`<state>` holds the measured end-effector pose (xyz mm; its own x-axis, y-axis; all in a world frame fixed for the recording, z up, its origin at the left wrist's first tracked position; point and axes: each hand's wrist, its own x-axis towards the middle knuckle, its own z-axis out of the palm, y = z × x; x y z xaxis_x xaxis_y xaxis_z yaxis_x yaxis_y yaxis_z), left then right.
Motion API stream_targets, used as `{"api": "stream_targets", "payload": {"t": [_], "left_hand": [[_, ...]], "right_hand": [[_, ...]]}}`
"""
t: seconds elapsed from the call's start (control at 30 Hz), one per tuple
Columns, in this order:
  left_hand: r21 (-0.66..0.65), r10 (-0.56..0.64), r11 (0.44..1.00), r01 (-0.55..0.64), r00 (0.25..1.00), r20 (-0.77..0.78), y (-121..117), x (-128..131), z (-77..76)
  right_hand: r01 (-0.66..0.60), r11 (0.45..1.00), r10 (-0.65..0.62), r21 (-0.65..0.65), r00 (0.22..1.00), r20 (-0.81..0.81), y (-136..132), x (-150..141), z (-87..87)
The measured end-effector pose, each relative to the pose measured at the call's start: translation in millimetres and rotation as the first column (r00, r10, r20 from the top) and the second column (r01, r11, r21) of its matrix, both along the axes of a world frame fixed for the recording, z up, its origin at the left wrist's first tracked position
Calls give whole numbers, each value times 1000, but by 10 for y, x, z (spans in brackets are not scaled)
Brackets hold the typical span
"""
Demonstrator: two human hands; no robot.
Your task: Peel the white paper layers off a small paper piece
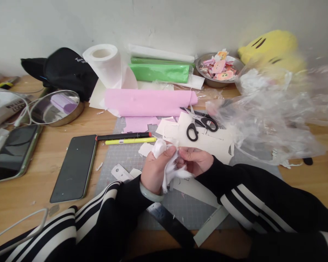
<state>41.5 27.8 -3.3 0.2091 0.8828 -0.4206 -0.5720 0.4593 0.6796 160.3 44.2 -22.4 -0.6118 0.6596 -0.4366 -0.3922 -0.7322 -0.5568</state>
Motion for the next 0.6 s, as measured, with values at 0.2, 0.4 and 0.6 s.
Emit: {"api": "stream_targets", "payload": {"t": [0.2, 0.4, 0.6], "left_hand": [[16, -3, 1000, 3, 1000, -11, 11, -5, -2], [17, 9, 1000, -9, 999, -34, 3, -4, 16], [51, 35, 998, -34, 999, -10, -2, -6, -7]], "right_hand": [[55, 990, -60, -128, 997, -38, -4, -13, 75], [19, 989, -26, -144, 998, -50, -1, -14, 109], [-29, 996, 29, -80, 1000, -1, 1, -34, 101]]}}
